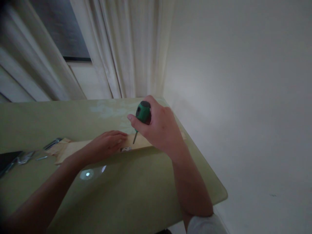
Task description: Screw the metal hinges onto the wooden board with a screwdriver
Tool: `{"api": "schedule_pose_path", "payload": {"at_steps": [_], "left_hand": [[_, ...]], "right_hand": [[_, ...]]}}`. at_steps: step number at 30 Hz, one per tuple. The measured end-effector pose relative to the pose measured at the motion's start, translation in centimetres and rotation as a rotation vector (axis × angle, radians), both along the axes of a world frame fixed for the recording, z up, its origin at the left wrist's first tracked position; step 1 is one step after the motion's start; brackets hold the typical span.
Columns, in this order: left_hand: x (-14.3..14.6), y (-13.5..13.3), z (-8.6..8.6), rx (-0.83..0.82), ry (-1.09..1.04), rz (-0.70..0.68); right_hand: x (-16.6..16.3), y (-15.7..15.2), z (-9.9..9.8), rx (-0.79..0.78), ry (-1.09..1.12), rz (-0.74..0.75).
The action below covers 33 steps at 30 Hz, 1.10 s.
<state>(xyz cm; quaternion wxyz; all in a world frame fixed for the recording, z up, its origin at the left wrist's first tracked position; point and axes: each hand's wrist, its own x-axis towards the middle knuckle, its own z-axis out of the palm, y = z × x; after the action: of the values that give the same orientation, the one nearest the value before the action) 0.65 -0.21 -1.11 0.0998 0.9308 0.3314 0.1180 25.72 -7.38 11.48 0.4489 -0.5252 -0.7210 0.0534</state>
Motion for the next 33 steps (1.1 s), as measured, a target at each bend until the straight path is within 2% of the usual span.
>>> {"api": "schedule_pose_path", "payload": {"at_steps": [3, 7, 11, 18, 23, 27, 29, 33], "left_hand": [[0.4, -0.4, 0.4, -0.051, -0.021, -0.064], [1.3, -1.7, 0.7, -0.072, -0.017, -0.059], [1.8, -2.5, 0.1, 0.068, 0.044, -0.06], [2.4, -2.4, -1.2, 0.243, 0.106, -0.102], [2.1, -2.9, 0.3, 0.242, 0.077, -0.099], [0.8, -2.0, 1.2, 0.132, 0.01, -0.079], [-0.1, -0.7, 0.5, 0.101, -0.019, -0.017], [-1.6, 1.9, -2.3, 0.162, -0.011, 0.161]], "right_hand": [[0.0, 0.0, 0.0, 0.008, 0.0, 0.009], [-0.1, -0.1, 0.0, 0.004, -0.009, 0.007], [-0.1, -0.2, 0.0, 0.01, -0.004, 0.012], [-0.1, -0.3, 0.2, 0.002, 0.008, 0.025], [0.2, -0.4, 0.4, 0.02, 0.018, 0.01], [0.3, -0.3, 0.2, -0.026, 0.029, 0.037], [0.4, -0.1, 0.1, -0.089, 0.051, 0.073], [1.2, 0.6, -0.4, -0.222, 0.196, 0.208]]}}
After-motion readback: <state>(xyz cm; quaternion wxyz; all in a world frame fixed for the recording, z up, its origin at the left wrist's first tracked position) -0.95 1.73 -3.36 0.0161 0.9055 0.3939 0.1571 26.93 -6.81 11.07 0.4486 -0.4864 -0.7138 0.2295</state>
